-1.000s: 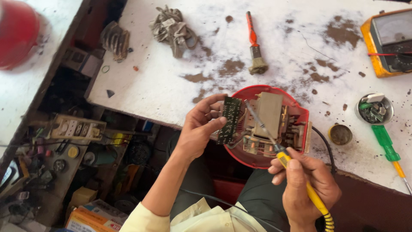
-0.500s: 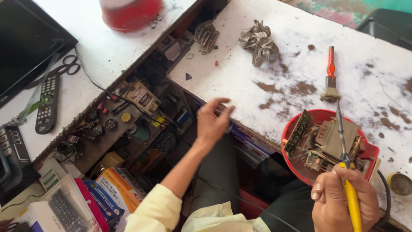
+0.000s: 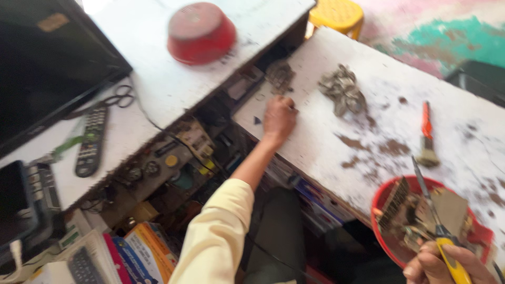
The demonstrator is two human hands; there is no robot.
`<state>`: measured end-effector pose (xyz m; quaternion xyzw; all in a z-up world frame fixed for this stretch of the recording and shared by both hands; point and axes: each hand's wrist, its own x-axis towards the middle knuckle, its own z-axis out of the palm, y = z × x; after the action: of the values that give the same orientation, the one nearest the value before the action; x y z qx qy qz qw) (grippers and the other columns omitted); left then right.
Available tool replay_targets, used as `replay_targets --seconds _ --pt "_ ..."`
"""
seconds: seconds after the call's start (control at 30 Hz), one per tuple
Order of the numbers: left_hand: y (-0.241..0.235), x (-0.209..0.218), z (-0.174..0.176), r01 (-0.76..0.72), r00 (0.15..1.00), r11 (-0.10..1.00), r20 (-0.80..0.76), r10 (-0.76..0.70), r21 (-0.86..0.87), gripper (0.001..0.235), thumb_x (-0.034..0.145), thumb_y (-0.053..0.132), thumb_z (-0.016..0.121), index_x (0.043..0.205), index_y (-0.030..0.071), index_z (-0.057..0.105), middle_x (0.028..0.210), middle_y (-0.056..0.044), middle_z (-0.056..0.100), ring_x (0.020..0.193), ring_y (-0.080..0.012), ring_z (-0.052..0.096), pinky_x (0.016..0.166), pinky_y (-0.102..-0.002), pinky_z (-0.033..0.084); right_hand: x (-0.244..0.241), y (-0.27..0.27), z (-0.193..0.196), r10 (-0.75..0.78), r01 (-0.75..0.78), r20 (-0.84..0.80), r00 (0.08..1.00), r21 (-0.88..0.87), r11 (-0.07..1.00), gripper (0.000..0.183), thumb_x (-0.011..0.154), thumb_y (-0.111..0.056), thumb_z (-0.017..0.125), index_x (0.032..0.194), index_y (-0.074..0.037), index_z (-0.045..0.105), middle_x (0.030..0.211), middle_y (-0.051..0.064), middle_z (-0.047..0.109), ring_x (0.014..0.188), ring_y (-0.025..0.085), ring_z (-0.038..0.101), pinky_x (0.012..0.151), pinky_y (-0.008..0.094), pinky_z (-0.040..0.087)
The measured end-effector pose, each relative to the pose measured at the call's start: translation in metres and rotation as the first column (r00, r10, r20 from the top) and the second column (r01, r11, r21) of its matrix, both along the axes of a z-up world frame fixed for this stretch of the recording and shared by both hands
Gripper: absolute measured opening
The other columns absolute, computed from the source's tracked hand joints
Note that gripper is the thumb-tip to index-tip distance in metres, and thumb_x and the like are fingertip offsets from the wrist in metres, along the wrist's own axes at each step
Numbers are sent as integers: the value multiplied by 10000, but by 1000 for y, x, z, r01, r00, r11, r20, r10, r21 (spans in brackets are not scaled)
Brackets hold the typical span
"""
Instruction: The person is repairing an electronic device, likely a power supply unit, by soldering components onto a circuit board. They use a soldering iron and a screwdriver to manipulate the board and its connections.
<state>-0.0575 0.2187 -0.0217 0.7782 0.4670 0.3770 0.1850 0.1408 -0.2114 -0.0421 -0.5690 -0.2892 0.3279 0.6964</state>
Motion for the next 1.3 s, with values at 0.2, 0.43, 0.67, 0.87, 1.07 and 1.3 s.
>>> replay_targets --seconds 0.2,0.43,0.67,0.87,1.07,1.3 --pt "-28 -41 9 105 917 994 385 -100 8 183 944 112 716 1016 -14 604 957 -180 687 896 -306 671 776 -402 536 -50 74 19 29 -48 114 993 164 985 334 1039 -224 535 1283 -9 614 1019 152 742 731 204 739 578 279 590" --pt "-116 -170 -13 149 741 956 669 61 -252 148 928 132 711 989 -1 695 758 -67 686 635 -103 637 560 -247 494 -160 236 51 -129 28 808 575 138 990 213 1028 -217 646 1172 -79 721 935 154 748 744 227 726 615 316 543" --pt "-179 -277 -68 -3 651 806 610 451 -593 230 914 130 706 1086 -9 769 788 -51 730 625 -102 641 540 -244 501 -190 331 44 80 55 958 276 -99 994 349 980 -239 658 1294 -93 613 1059 189 640 768 372 711 648 448 592" --pt "-187 -297 -89 -8 610 772 609 507 -635 200 919 104 698 1058 -19 774 784 -68 723 640 -111 640 551 -251 508 -192 369 31 314 163 939 138 -335 928 430 969 -63 516 1397 -101 529 1185 205 568 858 387 712 721 471 609" --pt "-179 -272 -80 118 616 806 680 398 -579 194 916 95 704 1061 -16 769 795 -53 735 656 -105 660 559 -237 520 -194 371 39 411 155 903 123 -427 891 504 936 -1 495 1419 -145 520 1263 229 507 930 380 695 771 440 613" --pt "-179 -239 -82 300 529 815 798 290 -495 178 919 68 707 1065 -24 753 793 -46 729 648 -93 648 552 -229 505 -179 306 14 -15 22 856 516 4 1000 428 943 -40 645 1370 -48 614 1064 142 628 878 244 670 749 359 563"
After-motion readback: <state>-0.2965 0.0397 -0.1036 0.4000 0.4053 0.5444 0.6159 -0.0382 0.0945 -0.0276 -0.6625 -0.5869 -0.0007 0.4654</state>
